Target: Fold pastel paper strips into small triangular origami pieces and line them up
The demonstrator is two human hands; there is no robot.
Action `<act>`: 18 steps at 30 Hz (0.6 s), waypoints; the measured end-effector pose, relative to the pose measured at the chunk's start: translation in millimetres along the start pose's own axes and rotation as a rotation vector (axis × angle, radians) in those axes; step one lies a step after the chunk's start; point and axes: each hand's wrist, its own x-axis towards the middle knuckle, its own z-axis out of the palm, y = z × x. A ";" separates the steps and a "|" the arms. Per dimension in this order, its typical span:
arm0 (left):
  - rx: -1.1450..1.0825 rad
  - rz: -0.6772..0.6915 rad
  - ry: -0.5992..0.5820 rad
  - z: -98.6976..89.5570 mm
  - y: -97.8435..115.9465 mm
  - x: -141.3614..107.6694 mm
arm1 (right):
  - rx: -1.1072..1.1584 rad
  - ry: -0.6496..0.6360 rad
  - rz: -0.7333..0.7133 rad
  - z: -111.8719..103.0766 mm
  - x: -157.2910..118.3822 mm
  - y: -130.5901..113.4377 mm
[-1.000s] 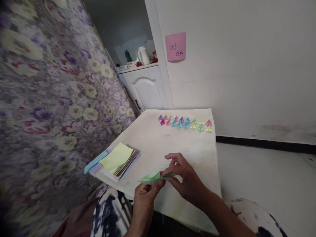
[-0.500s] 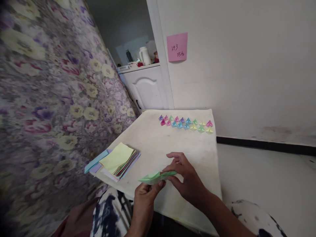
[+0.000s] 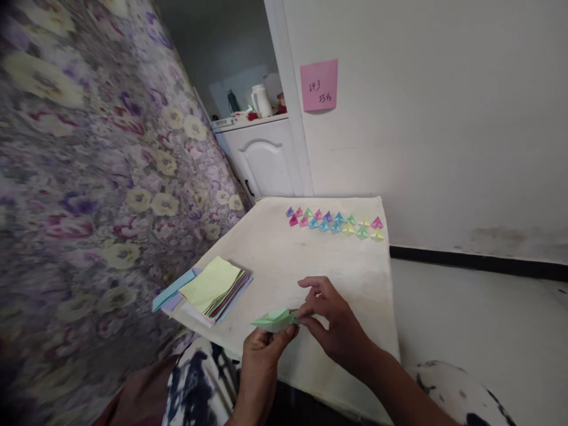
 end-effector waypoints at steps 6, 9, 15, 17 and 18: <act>-0.006 -0.002 0.026 -2.0 -2.2 0.9 | -0.003 0.019 -0.002 -0.6 0.4 -0.3; -0.006 0.009 0.008 -2.2 -3.2 0.6 | -0.016 0.010 -0.016 -0.1 -0.5 -0.8; 0.044 0.008 -0.010 -1.2 -7.8 0.0 | -0.089 -0.031 -0.058 0.7 -2.8 -0.3; 0.080 0.006 0.012 -1.3 -10.1 0.4 | -0.101 -0.047 -0.058 0.9 -2.8 -0.5; 0.096 0.006 0.024 -1.5 -11.2 0.7 | -0.105 -0.054 -0.057 1.0 -2.7 -0.8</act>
